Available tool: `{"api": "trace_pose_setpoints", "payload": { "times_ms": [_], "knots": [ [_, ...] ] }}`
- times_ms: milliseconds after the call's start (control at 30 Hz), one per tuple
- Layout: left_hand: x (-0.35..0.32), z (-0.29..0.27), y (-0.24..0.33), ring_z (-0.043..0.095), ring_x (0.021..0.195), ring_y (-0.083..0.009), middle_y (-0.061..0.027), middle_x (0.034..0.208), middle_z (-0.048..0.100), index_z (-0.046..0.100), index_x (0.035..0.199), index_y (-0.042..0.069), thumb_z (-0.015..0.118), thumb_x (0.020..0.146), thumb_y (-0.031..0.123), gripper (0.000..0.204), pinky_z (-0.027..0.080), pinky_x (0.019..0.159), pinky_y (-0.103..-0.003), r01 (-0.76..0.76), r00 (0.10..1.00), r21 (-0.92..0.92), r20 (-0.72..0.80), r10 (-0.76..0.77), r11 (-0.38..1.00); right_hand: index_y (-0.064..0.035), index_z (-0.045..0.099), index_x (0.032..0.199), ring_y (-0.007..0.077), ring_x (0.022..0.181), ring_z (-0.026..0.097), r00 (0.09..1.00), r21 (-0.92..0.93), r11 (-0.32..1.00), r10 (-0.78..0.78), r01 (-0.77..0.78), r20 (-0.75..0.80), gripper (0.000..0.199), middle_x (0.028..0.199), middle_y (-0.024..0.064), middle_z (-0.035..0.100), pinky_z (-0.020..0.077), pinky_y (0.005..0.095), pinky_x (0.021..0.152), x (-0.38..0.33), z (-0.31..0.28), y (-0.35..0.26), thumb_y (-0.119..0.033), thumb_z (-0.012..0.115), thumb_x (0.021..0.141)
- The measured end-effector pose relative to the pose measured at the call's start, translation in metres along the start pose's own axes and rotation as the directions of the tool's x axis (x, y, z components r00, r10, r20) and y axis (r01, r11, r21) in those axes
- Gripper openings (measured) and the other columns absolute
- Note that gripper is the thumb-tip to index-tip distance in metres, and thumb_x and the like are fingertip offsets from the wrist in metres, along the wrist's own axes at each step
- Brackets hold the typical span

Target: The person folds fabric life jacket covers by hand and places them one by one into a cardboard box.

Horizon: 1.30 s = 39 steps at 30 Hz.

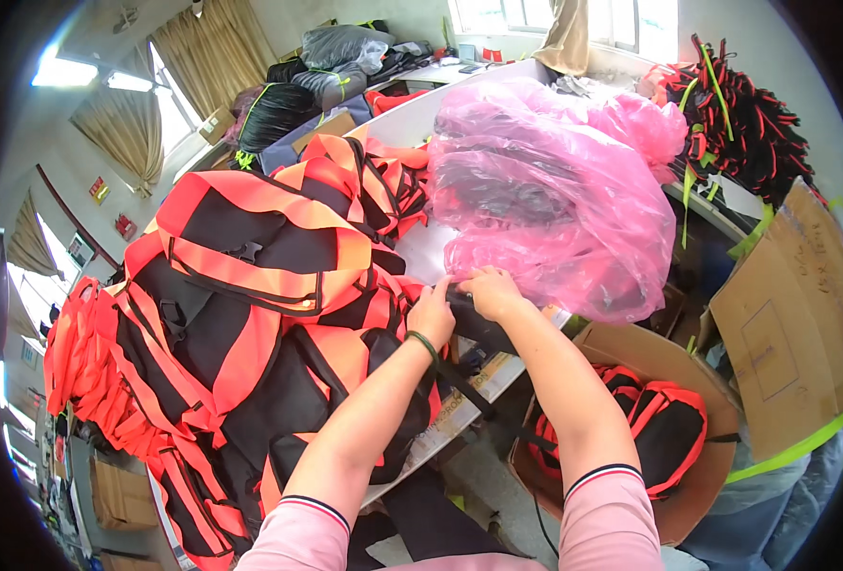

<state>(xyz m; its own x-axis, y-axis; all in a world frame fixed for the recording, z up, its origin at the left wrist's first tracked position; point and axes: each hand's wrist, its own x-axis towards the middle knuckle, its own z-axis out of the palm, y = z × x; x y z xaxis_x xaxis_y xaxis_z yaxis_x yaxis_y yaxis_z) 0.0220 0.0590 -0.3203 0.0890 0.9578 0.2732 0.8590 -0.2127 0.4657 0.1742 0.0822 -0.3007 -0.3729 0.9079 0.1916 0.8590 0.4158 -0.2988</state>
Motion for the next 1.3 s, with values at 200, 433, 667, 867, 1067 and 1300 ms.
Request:
{"api": "trace_pose_setpoints", "payload": {
  "times_ms": [200, 433, 667, 867, 1067, 1300],
  "knots": [
    [0.019, 0.009, 0.000, 0.061, 0.087, -0.0312, -0.0126, 0.094, 0.061, 0.061, 0.103, 0.016, 0.051, 0.083, 0.017, 0.022, 0.049, 0.072, -0.044, -0.146, 0.975, 0.248, 0.201, 0.096, 0.958, -0.0178, 0.067, 0.093, 0.0218, 0.106, 0.052, 0.989, -0.261, 0.965, 0.036, 0.003, 0.143, 0.021, 0.104, 0.0029, 0.062, 0.0359, 0.0376, 0.093, -0.002, -0.011, -0.006, -0.011, 0.056, 0.076],
    [0.018, 0.010, -0.009, 0.062, 0.086, -0.0289, -0.0091, 0.088, 0.063, 0.066, 0.092, 0.016, 0.057, 0.082, 0.023, 0.015, 0.048, 0.070, -0.043, -0.174, 0.980, 0.199, 0.127, 0.151, 0.964, -0.0159, 0.066, 0.104, 0.0273, 0.104, 0.055, 0.991, -0.089, 0.995, -0.026, 0.038, 0.135, 0.030, 0.106, 0.0062, 0.062, 0.0423, 0.0416, 0.089, -0.010, -0.001, 0.007, -0.009, 0.054, 0.077],
    [0.015, -0.005, -0.004, 0.063, 0.087, -0.0289, -0.0098, 0.090, 0.064, 0.068, 0.090, 0.016, 0.050, 0.083, 0.015, 0.020, 0.047, 0.074, -0.042, -0.174, 0.976, 0.163, 0.160, 0.148, 0.971, -0.0124, 0.064, 0.095, 0.0262, 0.095, 0.059, 0.992, -0.027, 0.998, 0.062, -0.059, 0.110, 0.017, 0.088, 0.0080, 0.066, 0.0399, 0.0433, 0.091, -0.013, -0.005, 0.001, -0.015, 0.057, 0.080],
    [0.022, -0.008, -0.011, 0.063, 0.086, -0.0282, -0.0094, 0.089, 0.065, 0.068, 0.089, 0.015, 0.055, 0.080, 0.019, 0.016, 0.047, 0.073, -0.043, -0.163, 0.981, 0.141, 0.124, 0.146, 0.976, -0.0100, 0.061, 0.083, 0.0205, 0.091, 0.058, 0.960, -0.456, 0.861, -0.276, 0.226, -0.045, 0.012, 0.078, 0.0031, 0.064, 0.0323, 0.0509, 0.100, -0.042, -0.030, 0.022, -0.015, 0.051, 0.079],
    [0.028, -0.010, -0.012, 0.064, 0.087, -0.0283, -0.0100, 0.088, 0.067, 0.069, 0.089, 0.015, 0.057, 0.080, 0.019, 0.015, 0.047, 0.076, -0.044, -0.075, 0.989, 0.082, 0.132, 0.064, 0.994, -0.0108, 0.061, 0.082, 0.0213, 0.091, 0.057, 0.954, -0.559, 0.777, -0.283, 0.288, 0.098, 0.012, 0.076, 0.0031, 0.062, 0.0304, 0.0525, 0.102, -0.119, -0.041, 0.054, -0.017, 0.051, 0.077],
    [0.030, 0.000, -0.017, 0.064, 0.088, -0.0281, -0.0094, 0.089, 0.067, 0.070, 0.088, 0.017, 0.061, 0.077, 0.022, 0.014, 0.048, 0.075, -0.043, -0.012, 0.992, 0.031, 0.125, 0.007, 0.999, -0.0103, 0.061, 0.080, 0.0227, 0.089, 0.058, 0.966, -0.477, 0.840, -0.242, 0.258, 0.096, 0.011, 0.075, 0.0041, 0.061, 0.0323, 0.0471, 0.101, -0.155, -0.021, 0.054, -0.016, 0.052, 0.076]
  ]
}}
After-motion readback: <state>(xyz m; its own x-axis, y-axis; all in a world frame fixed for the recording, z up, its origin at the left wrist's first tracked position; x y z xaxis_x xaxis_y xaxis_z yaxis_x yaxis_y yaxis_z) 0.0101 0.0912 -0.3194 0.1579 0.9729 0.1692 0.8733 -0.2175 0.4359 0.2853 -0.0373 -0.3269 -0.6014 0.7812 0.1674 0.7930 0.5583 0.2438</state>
